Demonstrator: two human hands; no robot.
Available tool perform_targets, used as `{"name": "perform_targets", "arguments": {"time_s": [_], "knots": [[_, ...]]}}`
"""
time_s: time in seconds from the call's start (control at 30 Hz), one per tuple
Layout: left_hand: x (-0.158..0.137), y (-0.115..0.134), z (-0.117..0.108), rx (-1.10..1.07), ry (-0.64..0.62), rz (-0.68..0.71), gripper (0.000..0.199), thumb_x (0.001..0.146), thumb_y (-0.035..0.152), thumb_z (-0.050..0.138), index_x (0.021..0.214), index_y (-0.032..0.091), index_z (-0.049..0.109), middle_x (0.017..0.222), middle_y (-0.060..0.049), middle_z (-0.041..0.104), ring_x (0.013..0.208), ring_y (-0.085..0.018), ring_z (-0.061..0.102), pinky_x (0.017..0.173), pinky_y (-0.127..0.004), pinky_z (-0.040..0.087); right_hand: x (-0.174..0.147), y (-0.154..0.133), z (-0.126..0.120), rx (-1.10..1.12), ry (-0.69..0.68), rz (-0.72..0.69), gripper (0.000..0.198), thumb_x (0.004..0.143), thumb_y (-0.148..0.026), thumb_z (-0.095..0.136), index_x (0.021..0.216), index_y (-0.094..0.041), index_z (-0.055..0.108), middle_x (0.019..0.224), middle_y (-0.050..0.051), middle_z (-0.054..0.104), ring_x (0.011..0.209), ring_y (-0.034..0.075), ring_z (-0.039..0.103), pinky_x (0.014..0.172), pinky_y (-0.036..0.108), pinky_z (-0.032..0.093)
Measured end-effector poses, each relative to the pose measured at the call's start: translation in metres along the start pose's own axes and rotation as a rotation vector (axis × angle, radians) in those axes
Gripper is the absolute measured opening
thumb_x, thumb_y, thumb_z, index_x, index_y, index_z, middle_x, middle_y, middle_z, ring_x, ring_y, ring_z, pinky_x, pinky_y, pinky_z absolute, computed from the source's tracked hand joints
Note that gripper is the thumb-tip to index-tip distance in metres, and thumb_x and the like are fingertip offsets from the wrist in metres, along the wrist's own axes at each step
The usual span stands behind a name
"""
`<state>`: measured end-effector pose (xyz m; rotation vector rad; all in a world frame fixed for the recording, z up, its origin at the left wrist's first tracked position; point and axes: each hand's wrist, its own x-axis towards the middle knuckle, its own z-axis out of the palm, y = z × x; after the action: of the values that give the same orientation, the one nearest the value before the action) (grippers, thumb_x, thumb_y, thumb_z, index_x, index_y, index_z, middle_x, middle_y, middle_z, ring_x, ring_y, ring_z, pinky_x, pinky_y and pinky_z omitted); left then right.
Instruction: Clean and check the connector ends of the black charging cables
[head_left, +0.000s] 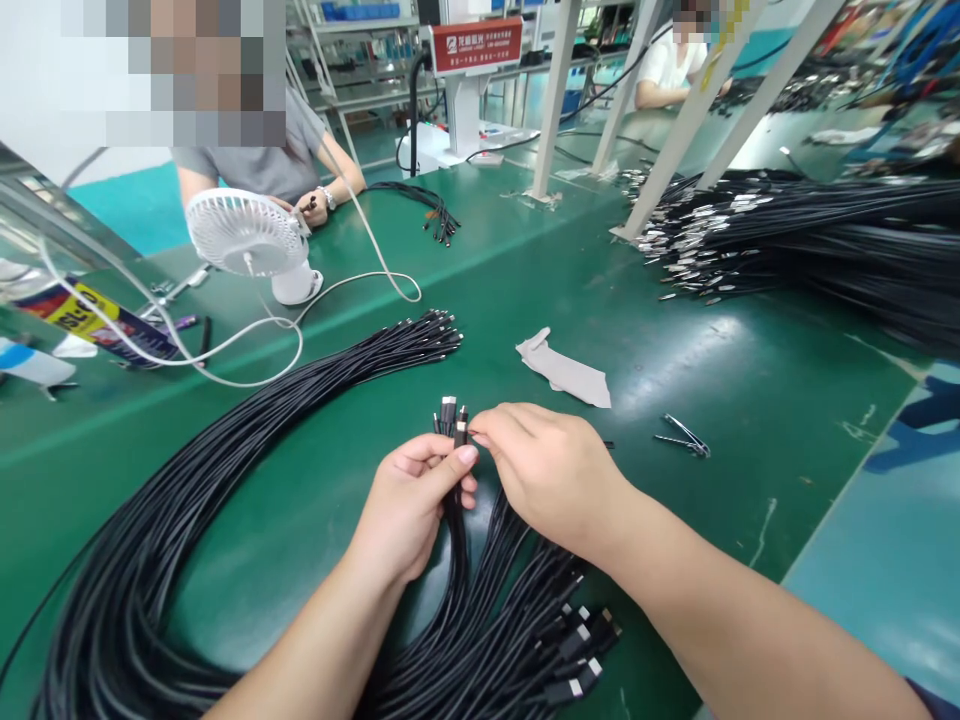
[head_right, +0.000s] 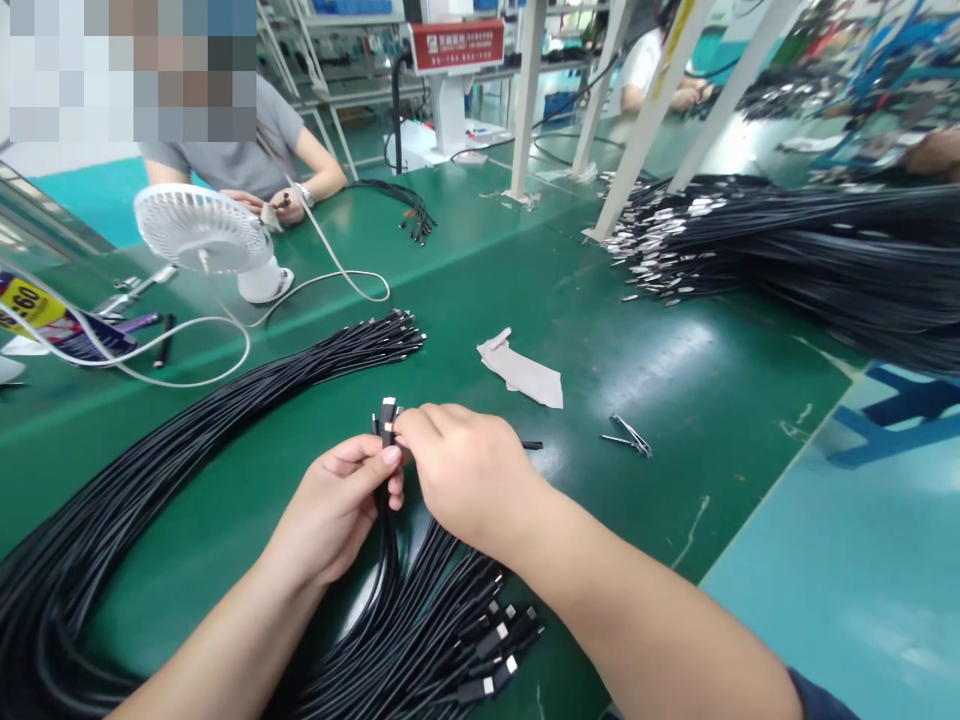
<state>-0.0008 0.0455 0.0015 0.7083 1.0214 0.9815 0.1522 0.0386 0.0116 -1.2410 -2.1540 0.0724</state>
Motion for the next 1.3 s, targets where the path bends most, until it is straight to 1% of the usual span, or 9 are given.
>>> {"name": "perform_targets", "arguments": {"time_s": [0.13, 0.33, 0.53, 0.73, 0.93, 1.1, 1.3], "knots": [[-0.0008, -0.0019, 0.0015, 0.015, 0.011, 0.021, 0.027, 0.056, 0.028, 0.088, 0.063, 0.013, 0.066, 0.052, 0.001, 0.063, 0.047, -0.008, 0.055, 0.044, -0.017, 0.046, -0.0003, -0.0033, 0.0006, -0.084, 0.041, -0.017, 0.027, 0.093, -0.014, 0.039, 0.084, -0.014, 0.064, 0.073, 0.005, 0.064, 0.068, 0.017, 0.059, 0.058, 0.028, 0.036], [-0.0011, -0.0028, 0.0040, 0.065, 0.044, 0.051, 0.027, 0.055, 0.028, 0.087, 0.063, 0.014, 0.065, 0.050, 0.001, 0.063, 0.044, -0.009, 0.055, 0.043, -0.019, 0.045, 0.0003, -0.0043, -0.0015, -0.139, 0.040, -0.036, 0.028, 0.093, -0.014, 0.040, 0.086, -0.013, 0.067, 0.074, 0.005, 0.066, 0.068, 0.017, 0.059, 0.057, 0.029, 0.035], [0.0001, -0.0050, 0.0027, 0.119, 0.078, 0.088, 0.027, 0.057, 0.028, 0.086, 0.063, 0.014, 0.064, 0.047, 0.002, 0.059, 0.042, -0.007, 0.048, 0.041, -0.018, 0.038, -0.0011, -0.0035, 0.0006, -0.188, 0.036, -0.048, 0.027, 0.093, -0.014, 0.042, 0.086, -0.012, 0.067, 0.073, 0.006, 0.066, 0.067, 0.018, 0.059, 0.057, 0.030, 0.034], [0.0002, -0.0053, 0.0022, 0.174, 0.081, 0.119, 0.026, 0.057, 0.027, 0.085, 0.061, 0.015, 0.063, 0.044, 0.003, 0.057, 0.039, -0.006, 0.045, 0.039, -0.018, 0.035, -0.0004, -0.0036, -0.0009, -0.194, 0.040, -0.059, 0.028, 0.093, -0.014, 0.041, 0.087, -0.012, 0.069, 0.074, 0.006, 0.068, 0.065, 0.017, 0.059, 0.056, 0.030, 0.035], [0.0018, -0.0065, 0.0010, 0.161, 0.067, 0.104, 0.027, 0.057, 0.028, 0.085, 0.062, 0.014, 0.063, 0.044, 0.003, 0.056, 0.039, -0.006, 0.044, 0.040, -0.018, 0.034, -0.0004, -0.0008, -0.0025, -0.180, 0.012, -0.063, 0.024, 0.092, -0.014, 0.045, 0.089, -0.012, 0.069, 0.078, 0.006, 0.070, 0.066, 0.017, 0.060, 0.058, 0.029, 0.037], [0.0022, -0.0070, 0.0004, 0.148, 0.070, 0.089, 0.029, 0.056, 0.030, 0.086, 0.061, 0.015, 0.062, 0.044, 0.003, 0.056, 0.039, -0.006, 0.044, 0.039, -0.018, 0.034, -0.0001, 0.0005, -0.0042, -0.166, 0.018, -0.068, 0.025, 0.091, -0.013, 0.045, 0.087, -0.013, 0.070, 0.079, 0.006, 0.071, 0.067, 0.018, 0.061, 0.058, 0.029, 0.039], [0.0024, -0.0072, 0.0004, 0.137, 0.071, 0.085, 0.030, 0.055, 0.030, 0.087, 0.061, 0.015, 0.062, 0.044, 0.004, 0.056, 0.040, -0.006, 0.045, 0.040, -0.017, 0.034, 0.0000, 0.0005, -0.0053, -0.150, 0.030, -0.079, 0.027, 0.091, -0.012, 0.044, 0.091, -0.012, 0.071, 0.083, 0.007, 0.073, 0.067, 0.018, 0.062, 0.058, 0.030, 0.040]]}}
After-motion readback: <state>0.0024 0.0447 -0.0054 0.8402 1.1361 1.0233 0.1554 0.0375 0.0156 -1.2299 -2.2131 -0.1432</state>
